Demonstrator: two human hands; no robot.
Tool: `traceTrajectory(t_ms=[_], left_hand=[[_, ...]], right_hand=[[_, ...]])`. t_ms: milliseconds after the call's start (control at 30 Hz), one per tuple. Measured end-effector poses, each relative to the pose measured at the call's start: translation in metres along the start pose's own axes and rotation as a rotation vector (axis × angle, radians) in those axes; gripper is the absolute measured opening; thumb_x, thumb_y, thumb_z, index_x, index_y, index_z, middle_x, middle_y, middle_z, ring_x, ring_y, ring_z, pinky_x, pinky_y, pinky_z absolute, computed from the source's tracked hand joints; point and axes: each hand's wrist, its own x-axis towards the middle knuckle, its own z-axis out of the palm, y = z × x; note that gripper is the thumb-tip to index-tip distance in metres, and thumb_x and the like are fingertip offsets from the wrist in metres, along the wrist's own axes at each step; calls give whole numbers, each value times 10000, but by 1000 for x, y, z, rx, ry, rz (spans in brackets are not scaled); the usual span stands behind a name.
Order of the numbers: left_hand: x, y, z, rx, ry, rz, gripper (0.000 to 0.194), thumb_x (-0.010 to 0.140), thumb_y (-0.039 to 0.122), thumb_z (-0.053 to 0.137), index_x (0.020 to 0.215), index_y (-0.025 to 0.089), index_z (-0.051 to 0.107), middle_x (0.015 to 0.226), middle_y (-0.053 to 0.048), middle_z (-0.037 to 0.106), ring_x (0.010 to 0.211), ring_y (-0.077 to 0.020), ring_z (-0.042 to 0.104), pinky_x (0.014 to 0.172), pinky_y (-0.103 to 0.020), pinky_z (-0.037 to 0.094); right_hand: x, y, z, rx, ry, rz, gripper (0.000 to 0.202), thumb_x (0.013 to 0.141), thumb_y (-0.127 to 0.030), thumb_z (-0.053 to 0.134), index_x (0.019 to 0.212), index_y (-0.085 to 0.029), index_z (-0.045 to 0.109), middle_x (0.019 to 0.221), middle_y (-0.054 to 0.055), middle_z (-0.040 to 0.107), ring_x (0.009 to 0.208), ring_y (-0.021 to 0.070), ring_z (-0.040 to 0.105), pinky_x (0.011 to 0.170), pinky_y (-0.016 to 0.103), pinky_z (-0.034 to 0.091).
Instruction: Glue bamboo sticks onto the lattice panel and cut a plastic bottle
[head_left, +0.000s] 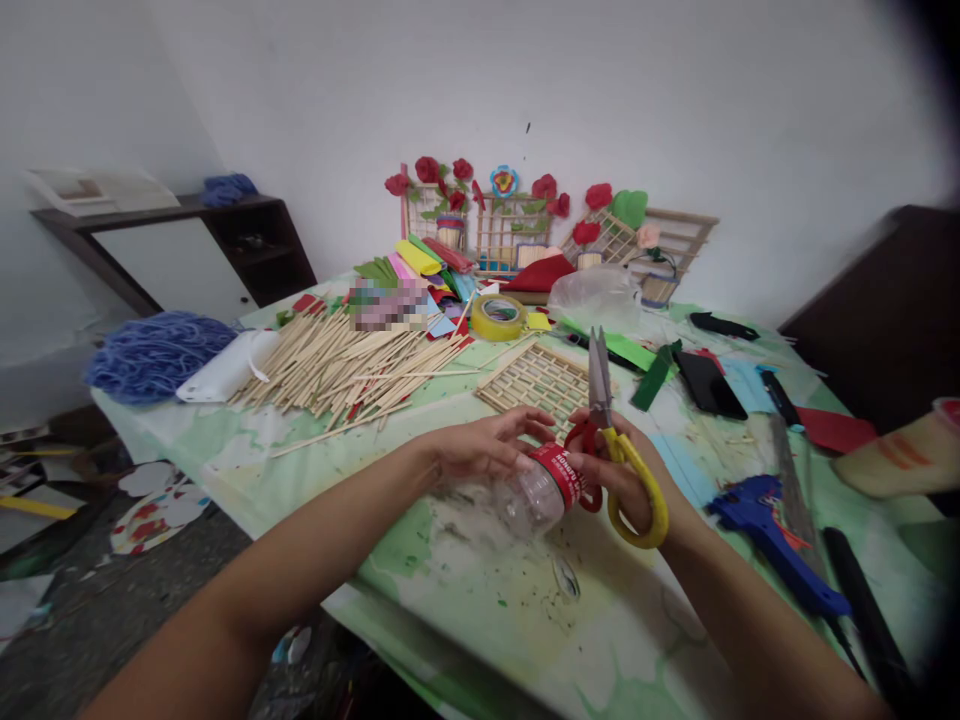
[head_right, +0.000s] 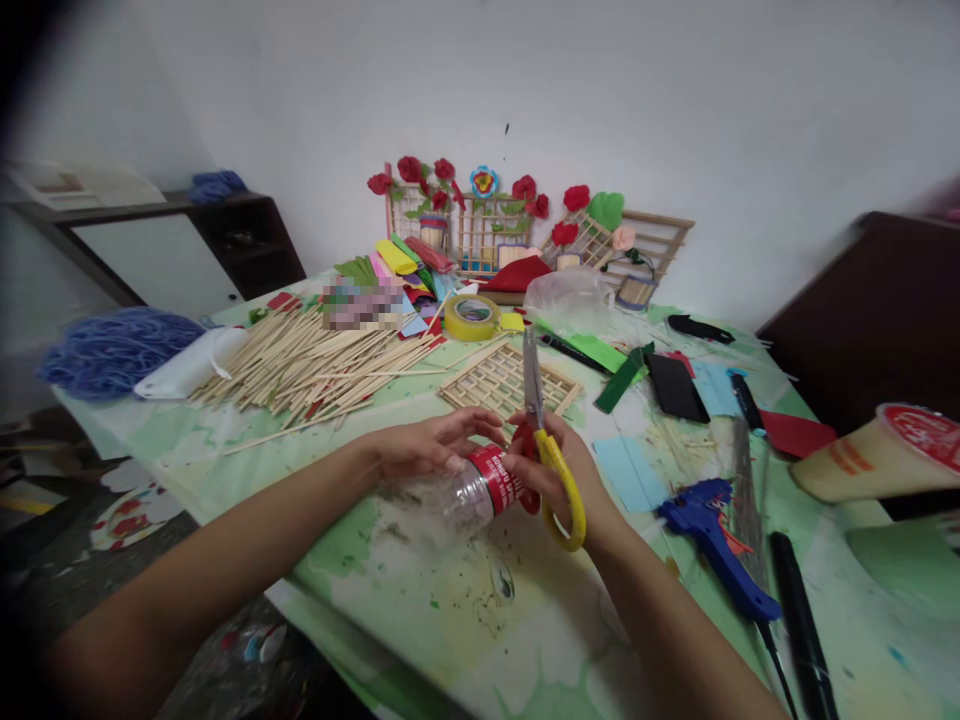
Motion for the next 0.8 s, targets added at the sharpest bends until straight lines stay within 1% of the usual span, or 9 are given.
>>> traceTrajectory(t_ms=[67, 167, 267, 333, 400, 467, 567, 700, 800], left_hand=[[1, 1, -1, -44, 91, 57, 466, 681, 233, 735, 1108, 223, 551, 1224, -80, 493, 1076, -209, 513, 850, -324, 433], [5, -1, -1, -170, 190, 170, 366, 728, 316, 704, 1051, 184, 594, 1172, -97, 542, 1016, -204, 552, 836, -320, 451], [8, -3, 1, -269, 245, 317, 386, 688, 285, 746, 1036, 178, 618, 1166, -83, 554, 1047, -192, 553, 909, -303, 430], [9, -4, 6, -257, 275, 357, 459, 644, 228, 778, 1073, 206, 617, 1266, -73, 506, 1119, -213, 521, 925, -308, 430], [9, -4, 11, -215, 300, 345, 524, 634, 195, 779, 1122, 252, 598, 1369, -59, 428, 1185, -249, 477, 901, -337, 454], [10, -5, 14, -196, 319, 346, 523, 664, 200, 756, 1151, 278, 581, 1409, -54, 390, 1229, -270, 439, 879, -364, 471], [11, -5, 16, -206, 343, 350, 465, 699, 218, 718, 1145, 258, 591, 1374, -68, 432, 1222, -275, 445, 863, -374, 480], [13, -6, 14, -219, 358, 329, 432, 710, 216, 679, 1135, 239, 603, 1293, -73, 502, 1158, -259, 491, 826, -348, 487], [13, -6, 15, -212, 367, 327, 420, 719, 219, 651, 1136, 229, 604, 1267, -73, 516, 1129, -245, 503, 810, -328, 483]], right_hand=[[2, 2, -1, 24, 96, -62, 439, 685, -328, 710, 1030, -205, 468, 634, -58, 558, 378, 102, 490, 339, 236, 395], [3, 6, 0, 23, 327, -211, 409, 687, -301, 709, 1010, -213, 473, 671, -47, 571, 471, 109, 536, 429, 243, 450], [2, 9, 7, 3, 545, -306, 395, 712, -308, 692, 1018, -226, 456, 688, -49, 546, 516, 106, 536, 475, 241, 460], [0, 10, 15, -14, 639, -314, 399, 715, -323, 689, 1018, -234, 446, 690, -52, 526, 502, 99, 512, 463, 236, 449], [-2, 12, 22, -10, 656, -304, 408, 708, -340, 693, 1011, -239, 439, 696, -50, 516, 490, 93, 491, 448, 231, 433], [-3, 16, 29, 9, 616, -290, 418, 703, -352, 701, 1005, -242, 434, 701, -51, 508, 488, 92, 482, 442, 229, 421], [-4, 23, 34, 21, 564, -282, 414, 703, -353, 708, 1001, -241, 443, 713, -48, 501, 534, 104, 504, 480, 239, 436], [-5, 31, 36, 21, 557, -270, 400, 715, -337, 707, 1013, -236, 459, 735, -39, 511, 578, 118, 528, 522, 254, 452], [-7, 34, 37, 26, 540, -258, 394, 725, -324, 705, 1022, -237, 462, 732, -40, 516, 575, 118, 529, 519, 251, 443]])
